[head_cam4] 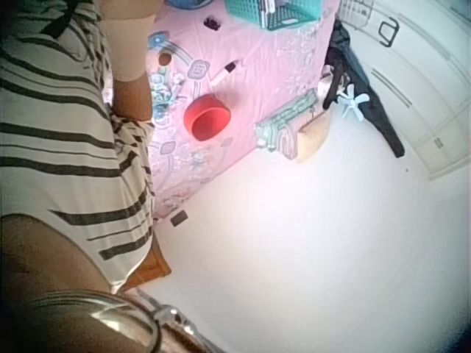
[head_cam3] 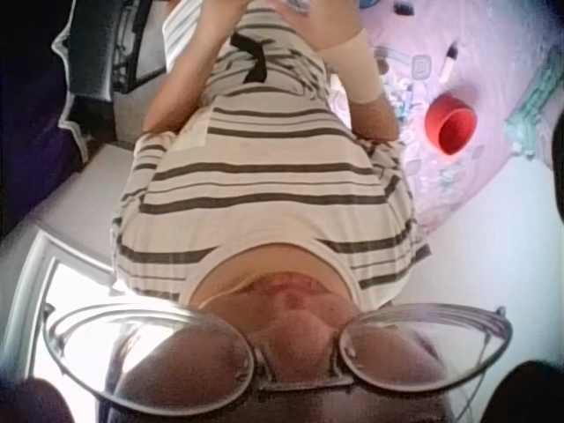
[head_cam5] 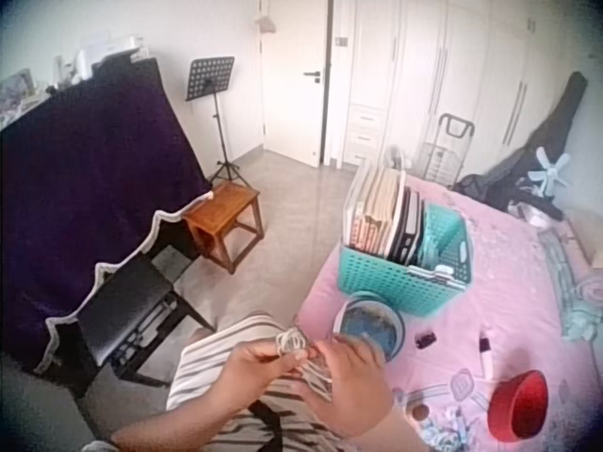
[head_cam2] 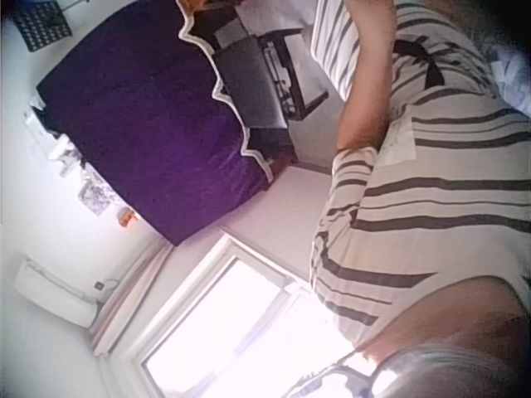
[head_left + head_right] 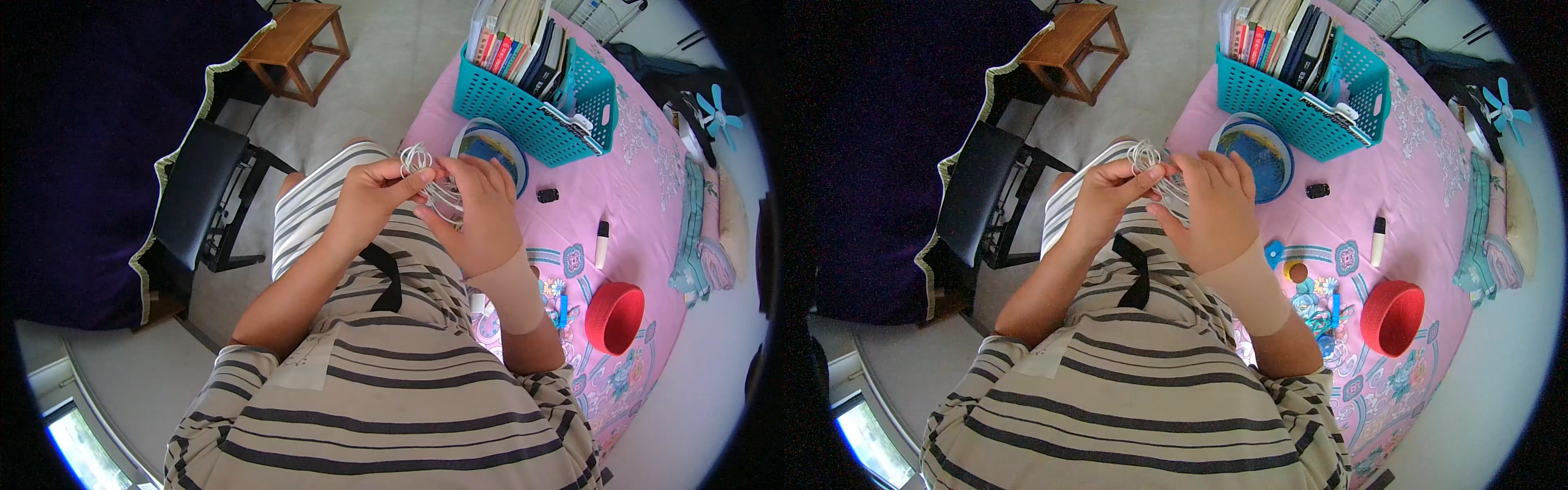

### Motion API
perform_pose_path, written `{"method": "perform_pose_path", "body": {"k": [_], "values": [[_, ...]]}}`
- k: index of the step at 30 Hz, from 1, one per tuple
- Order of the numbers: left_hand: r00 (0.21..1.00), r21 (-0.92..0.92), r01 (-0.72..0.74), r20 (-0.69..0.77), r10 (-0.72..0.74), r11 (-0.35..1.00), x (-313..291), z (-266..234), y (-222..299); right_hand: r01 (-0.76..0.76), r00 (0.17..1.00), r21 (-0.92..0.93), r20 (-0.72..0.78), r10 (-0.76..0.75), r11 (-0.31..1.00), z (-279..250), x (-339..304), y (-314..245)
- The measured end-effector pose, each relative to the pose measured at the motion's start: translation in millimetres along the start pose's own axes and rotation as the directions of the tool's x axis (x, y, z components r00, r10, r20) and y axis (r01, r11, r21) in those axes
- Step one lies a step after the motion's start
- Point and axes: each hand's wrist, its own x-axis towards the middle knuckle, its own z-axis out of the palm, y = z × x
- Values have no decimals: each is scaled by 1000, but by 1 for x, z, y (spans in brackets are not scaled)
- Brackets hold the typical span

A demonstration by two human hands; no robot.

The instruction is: The person sits on a bed and ties a white cable into a neat bundle using their hands. They repeatedly wrap and adjust the cable to secure it.

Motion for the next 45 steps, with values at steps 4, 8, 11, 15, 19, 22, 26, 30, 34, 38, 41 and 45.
{"method": "perform_pose_path", "body": {"k": [4,8,11,15,19,22,26,30,34,38,41,45], "values": [[999,-23,30,17,-29,999,1,-2,-5,-3,999,-97,-40,-1,995,9,2,-5],[998,-71,68,22,-66,995,4,-5,-7,-33,999,13,-31,33,999,23,-5,1],[995,-90,96,5,-96,991,4,-6,-8,-49,997,47,-52,51,998,26,-5,2],[987,-107,161,-10,-163,981,5,-9,-11,-29,997,29,-73,31,999,28,-6,5],[991,-115,135,9,-135,984,5,-7,-7,-34,999,55,-2,35,998,27,-4,7],[990,-104,131,62,-125,986,7,-11,-6,-224,969,345,177,171,911,23,-3,9],[983,-70,141,128,-131,988,6,-16,-4,-530,845,699,485,226,480,16,-6,12],[982,-118,109,169,-89,987,2,-10,3,-595,802,803,596,41,-38,20,-10,19],[965,-134,10,262,26,991,2,-12,6,-642,724,594,677,-129,-485,13,-8,14],[939,-106,-112,313,141,988,6,-15,4,-623,698,329,643,-315,-709,18,-10,20],[954,-103,0,299,31,995,3,-14,12,-661,694,467,679,-240,-587,16,-9,20],[948,-112,57,317,-19,992,0,-15,15,-636,730,593,670,-134,-494,15,-11,16]]}}
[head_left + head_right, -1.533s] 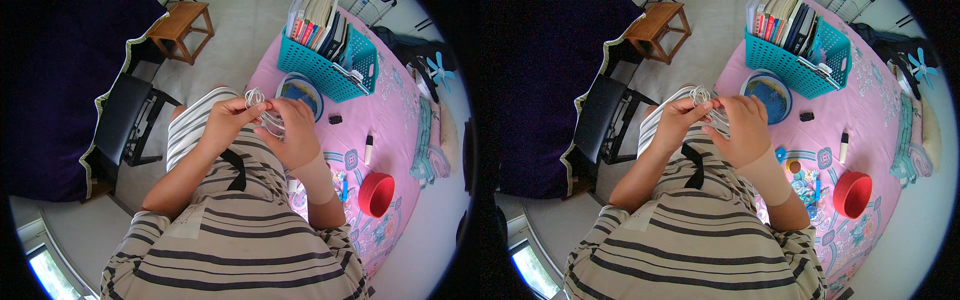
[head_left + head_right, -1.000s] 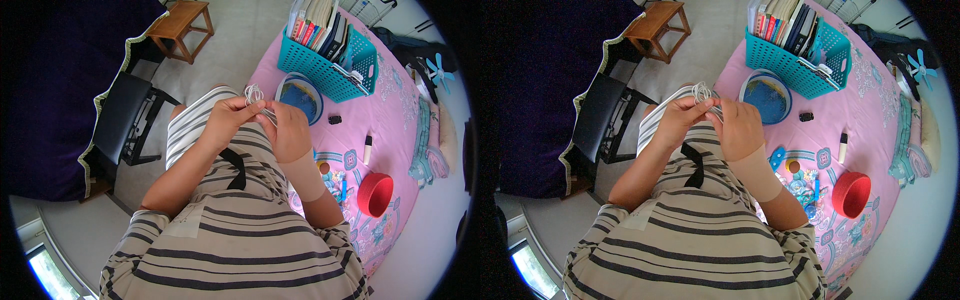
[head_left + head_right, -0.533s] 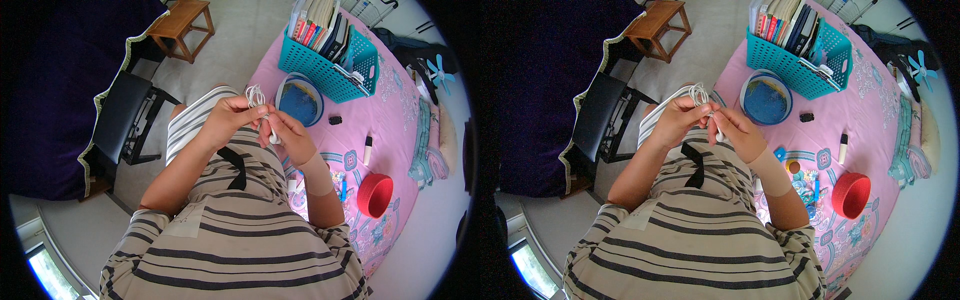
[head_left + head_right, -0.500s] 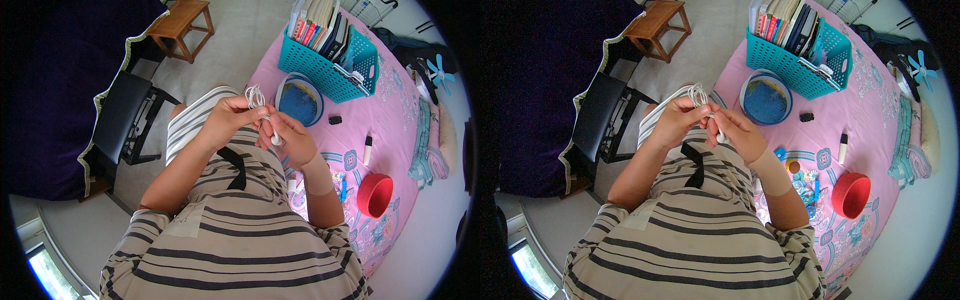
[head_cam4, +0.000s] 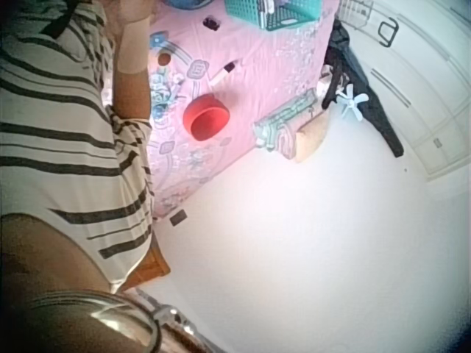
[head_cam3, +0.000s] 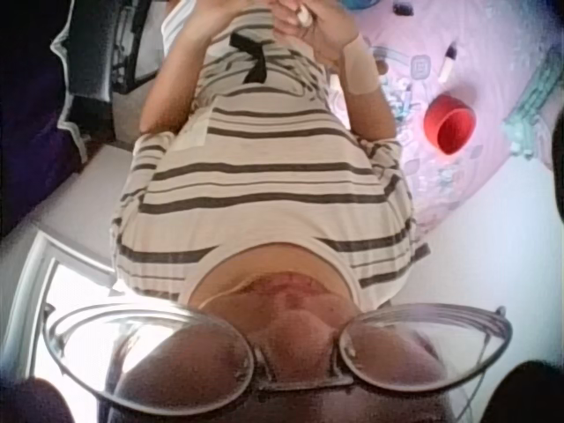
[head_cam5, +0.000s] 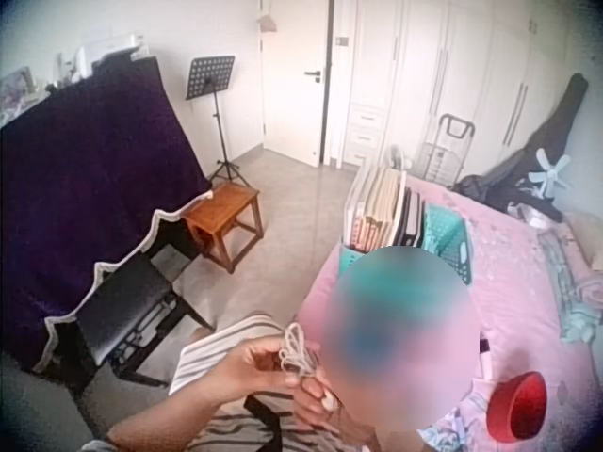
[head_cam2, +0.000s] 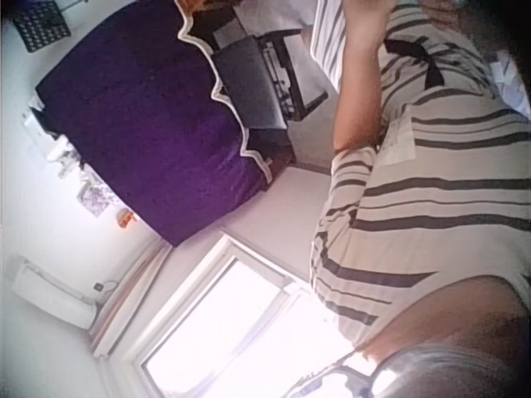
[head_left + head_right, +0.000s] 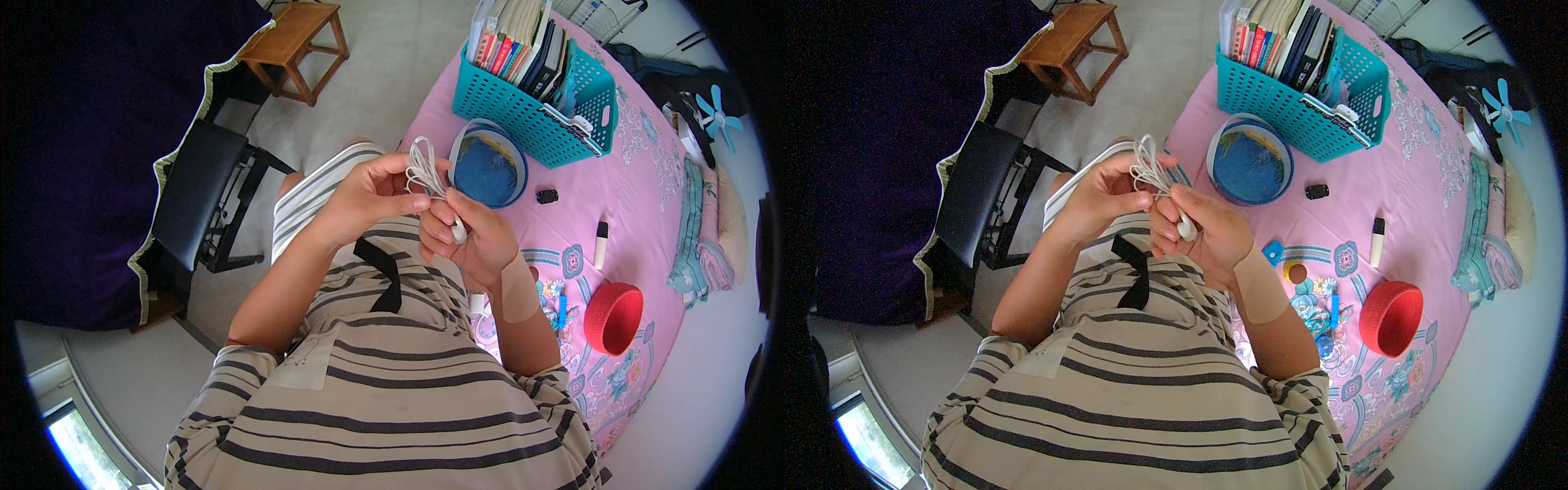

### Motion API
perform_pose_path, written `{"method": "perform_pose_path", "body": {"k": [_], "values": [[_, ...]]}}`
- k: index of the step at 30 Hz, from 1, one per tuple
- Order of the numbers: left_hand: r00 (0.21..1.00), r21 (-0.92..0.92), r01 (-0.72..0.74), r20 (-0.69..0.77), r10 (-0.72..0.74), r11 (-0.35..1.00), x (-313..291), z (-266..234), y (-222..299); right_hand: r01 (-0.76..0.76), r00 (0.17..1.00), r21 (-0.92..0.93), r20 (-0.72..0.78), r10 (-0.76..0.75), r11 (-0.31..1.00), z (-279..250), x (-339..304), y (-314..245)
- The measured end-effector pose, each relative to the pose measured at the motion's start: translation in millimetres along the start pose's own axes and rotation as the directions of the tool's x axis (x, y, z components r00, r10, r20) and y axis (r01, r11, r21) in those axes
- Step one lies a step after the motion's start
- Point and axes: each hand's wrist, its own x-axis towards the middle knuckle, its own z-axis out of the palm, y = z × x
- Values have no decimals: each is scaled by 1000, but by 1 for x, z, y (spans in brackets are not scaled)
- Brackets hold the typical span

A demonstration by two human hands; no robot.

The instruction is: The person sits on a bed and ties a white cable into a neat bundle using their hands. They repeatedly wrap and adjust the cable to secure it.

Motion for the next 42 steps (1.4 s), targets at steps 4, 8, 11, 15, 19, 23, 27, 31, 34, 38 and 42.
{"method": "perform_pose_path", "body": {"k": [4,8,11,15,19,23,27,31,34,38,42], "values": [[997,-51,56,61,-53,997,0,-2,-2,60,995,-78,-70,-65,995,6,-1,4],[987,-88,151,76,-145,985,-1,2,1,59,997,-76,-54,-63,995,-4,1,12],[982,-27,185,54,-183,982,-2,-3,0,32,997,-113,-73,-40,993,-6,1,15],[981,68,168,-109,-160,983,1,-9,-11,34,990,-14,-135,-36,999,6,2,12],[948,-43,233,-215,-237,972,3,-7,-10,6,1000,22,-25,-5,1000,-6,5,13],[941,-49,253,-218,-257,966,3,-11,-10,-14,998,-49,-63,11,999,-4,6,11],[941,-15,261,-220,-258,965,1,-8,-4,-44,996,-245,-83,25,969,-11,2,7],[968,162,172,-211,-136,972,3,-14,-7,6,913,-666,-301,-276,746,-31,-1,8],[974,208,167,-189,-128,964,3,-13,-5,218,858,-770,-143,-494,600,-32,4,4],[982,229,102,-182,-60,968,1,-8,-8,287,814,-825,-58,-578,487,-3,3,-4],[985,185,34,-173,-2,982,-2,-10,-5,479,778,-555,-92,-622,681,-5,3,-10]]}}
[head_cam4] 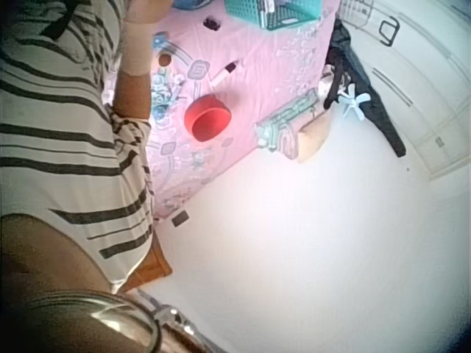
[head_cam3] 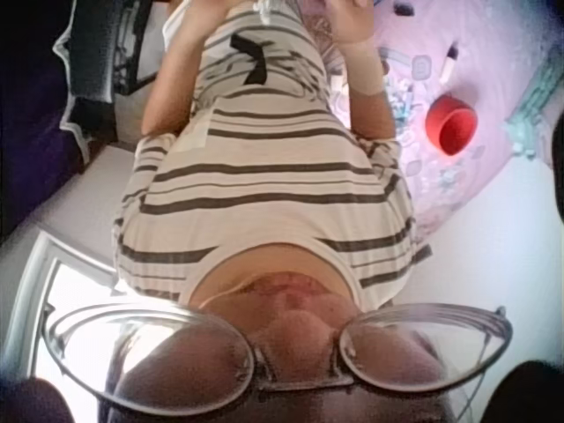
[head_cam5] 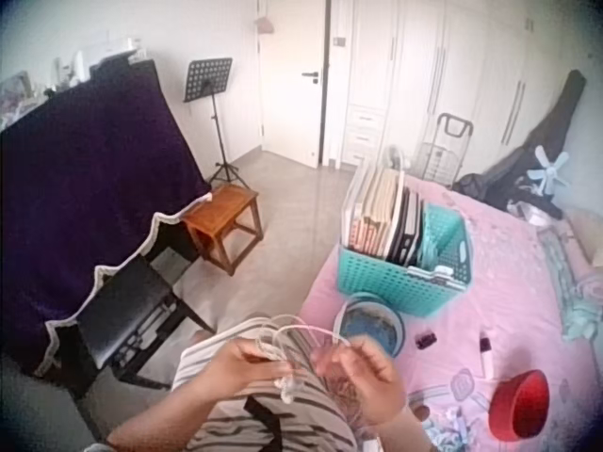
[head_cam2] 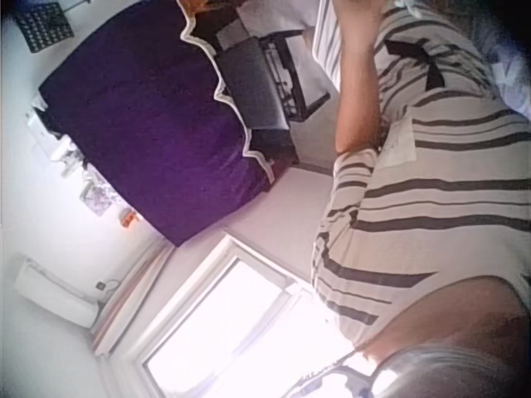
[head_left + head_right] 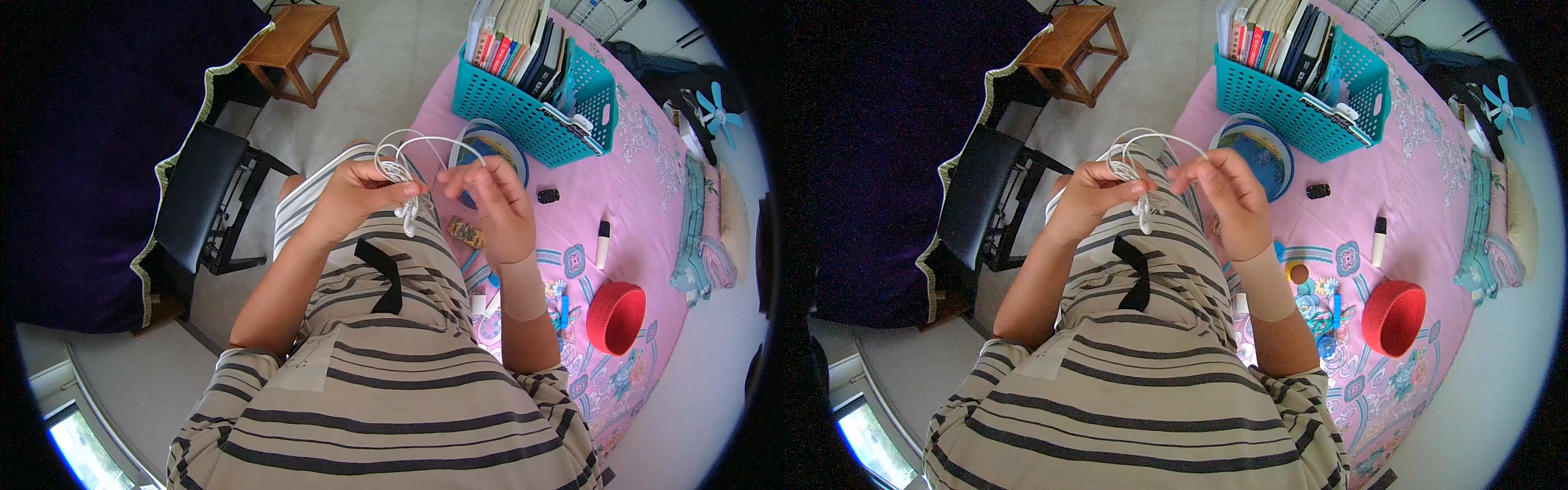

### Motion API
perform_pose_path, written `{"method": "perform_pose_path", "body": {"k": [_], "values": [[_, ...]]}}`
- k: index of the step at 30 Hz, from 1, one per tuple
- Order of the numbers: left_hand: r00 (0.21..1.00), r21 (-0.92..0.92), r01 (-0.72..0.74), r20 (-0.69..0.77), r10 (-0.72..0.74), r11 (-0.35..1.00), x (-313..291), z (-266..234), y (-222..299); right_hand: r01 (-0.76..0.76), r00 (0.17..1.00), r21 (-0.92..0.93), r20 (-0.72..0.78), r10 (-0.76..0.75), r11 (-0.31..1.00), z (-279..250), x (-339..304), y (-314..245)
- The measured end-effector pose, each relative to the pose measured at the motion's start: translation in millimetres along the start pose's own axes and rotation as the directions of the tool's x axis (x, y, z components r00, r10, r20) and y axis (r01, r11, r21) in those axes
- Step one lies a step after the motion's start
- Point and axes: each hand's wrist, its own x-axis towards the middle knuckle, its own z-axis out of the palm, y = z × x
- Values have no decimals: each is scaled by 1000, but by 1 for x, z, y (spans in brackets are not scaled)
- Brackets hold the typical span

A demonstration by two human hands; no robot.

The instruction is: The person sits on a bed and ties a white cable into a neat bundle using their hands. They repeatedly wrap and adjust the cable to secure it.

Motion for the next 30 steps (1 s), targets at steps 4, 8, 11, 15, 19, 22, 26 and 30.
{"method": "perform_pose_path", "body": {"k": [4,8,11,15,19,22,26,30], "values": [[1000,-58,-8,23,9,998,-2,-9,1,12,1000,-6,-10,-12,1000,-6,1,-11],[1000,-47,-26,-14,26,999,-1,-12,-3,19,999,-56,-43,-21,998,-6,-2,-17],[999,-51,-38,-40,36,998,1,-13,-4,30,997,-136,-61,-38,990,-12,-3,-19],[997,-30,-1,-79,-1,1000,2,-15,-5,-35,992,0,-124,35,999,-16,-3,-25],[991,43,-62,-119,67,997,4,-13,-5,-60,998,236,-19,66,970,-22,-1,-26],[975,136,-122,-170,145,983,6,-12,-9,-114,993,357,51,102,927,-24,-2,-22],[933,273,-192,-247,261,943,10,-10,-10,-196,978,319,136,160,927,-34,0,-17],[884,399,-253,-275,378,881,10,-10,-8,-268,963,133,63,262,954,-30,-3,-19]]}}
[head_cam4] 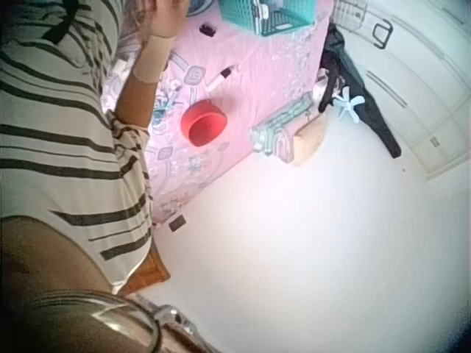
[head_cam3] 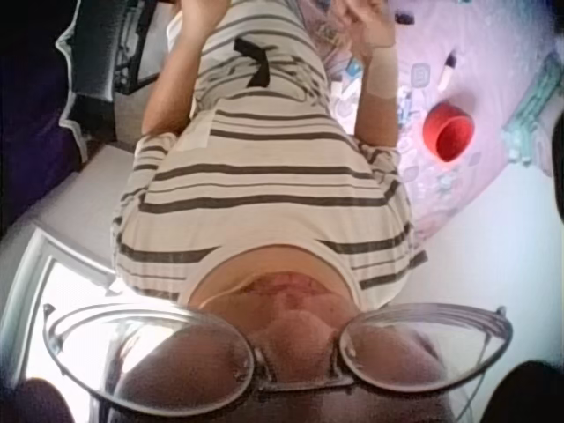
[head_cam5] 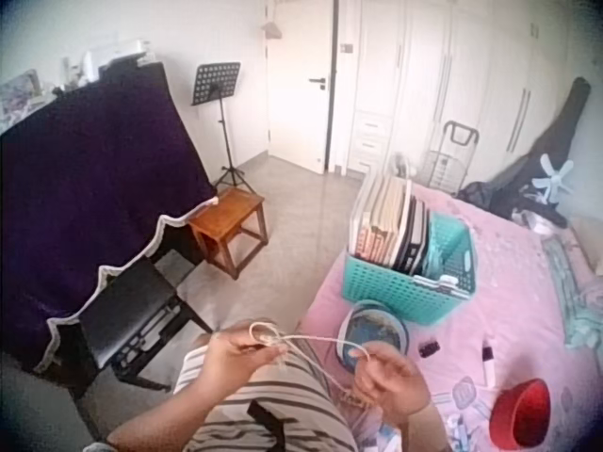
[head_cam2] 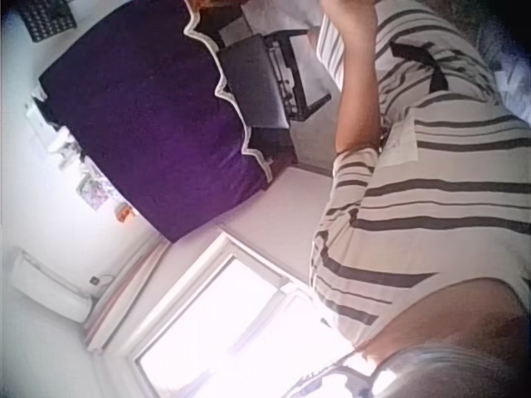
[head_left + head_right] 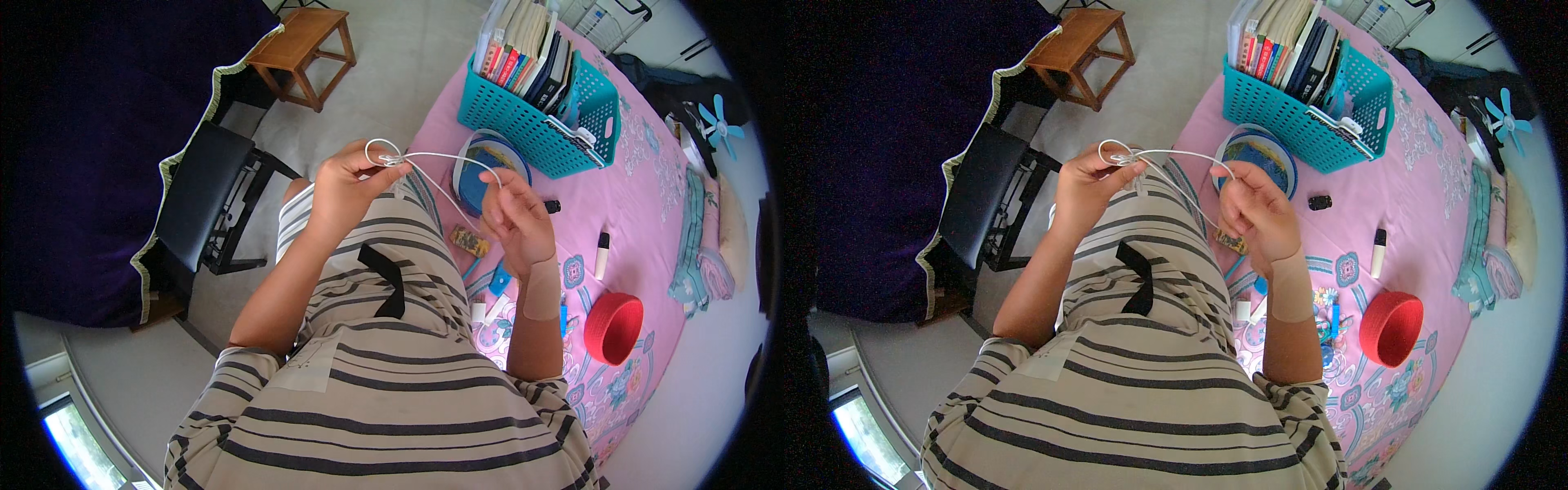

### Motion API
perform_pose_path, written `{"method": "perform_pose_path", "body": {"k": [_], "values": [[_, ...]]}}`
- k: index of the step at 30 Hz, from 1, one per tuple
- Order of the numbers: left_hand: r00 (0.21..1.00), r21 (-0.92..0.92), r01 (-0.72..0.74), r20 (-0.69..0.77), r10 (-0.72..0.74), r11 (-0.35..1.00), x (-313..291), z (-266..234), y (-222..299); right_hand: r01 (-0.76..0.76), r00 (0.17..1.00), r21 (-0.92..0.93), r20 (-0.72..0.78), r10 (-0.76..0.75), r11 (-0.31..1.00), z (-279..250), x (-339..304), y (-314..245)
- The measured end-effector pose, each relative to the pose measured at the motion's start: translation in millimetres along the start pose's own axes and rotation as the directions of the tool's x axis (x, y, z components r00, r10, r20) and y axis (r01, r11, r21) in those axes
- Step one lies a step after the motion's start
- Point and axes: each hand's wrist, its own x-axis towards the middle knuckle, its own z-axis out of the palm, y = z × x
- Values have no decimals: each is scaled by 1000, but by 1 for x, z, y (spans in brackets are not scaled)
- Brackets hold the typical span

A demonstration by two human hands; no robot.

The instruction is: The person sits on a bed and ties a white cable into a neat bundle using their hands. They repeatedly wrap and adjust the cable to secure it.

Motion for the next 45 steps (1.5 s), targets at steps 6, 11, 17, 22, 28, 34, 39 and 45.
{"method": "perform_pose_path", "body": {"k": [6,11,17,22,28,34,39,45], "values": [[998,80,48,23,-50,996,3,-8,-1,193,972,-444,-35,-232,875,-1,4,8],[965,-173,225,180,-193,959,0,-8,-4,172,966,-568,-62,-251,804,-3,8,13],[927,-255,339,255,-276,905,-8,7,-1,-72,991,-569,-133,-5,819,7,15,27],[877,-230,359,415,-242,905,-9,4,10,187,982,-910,188,-34,370,-11,22,29],[835,-155,338,504,-219,928,-10,-3,12,295,948,-671,294,-121,680,10,30,5],[833,-118,287,520,-188,950,-11,-6,15,55,972,-606,215,97,794,12,31,11],[828,-69,292,518,-216,954,-11,-10,14,-193,947,-623,83,310,758,25,30,5],[918,-169,227,367,-152,959,-18,7,14,71,976,-612,207,73,787,39,29,34]]}}
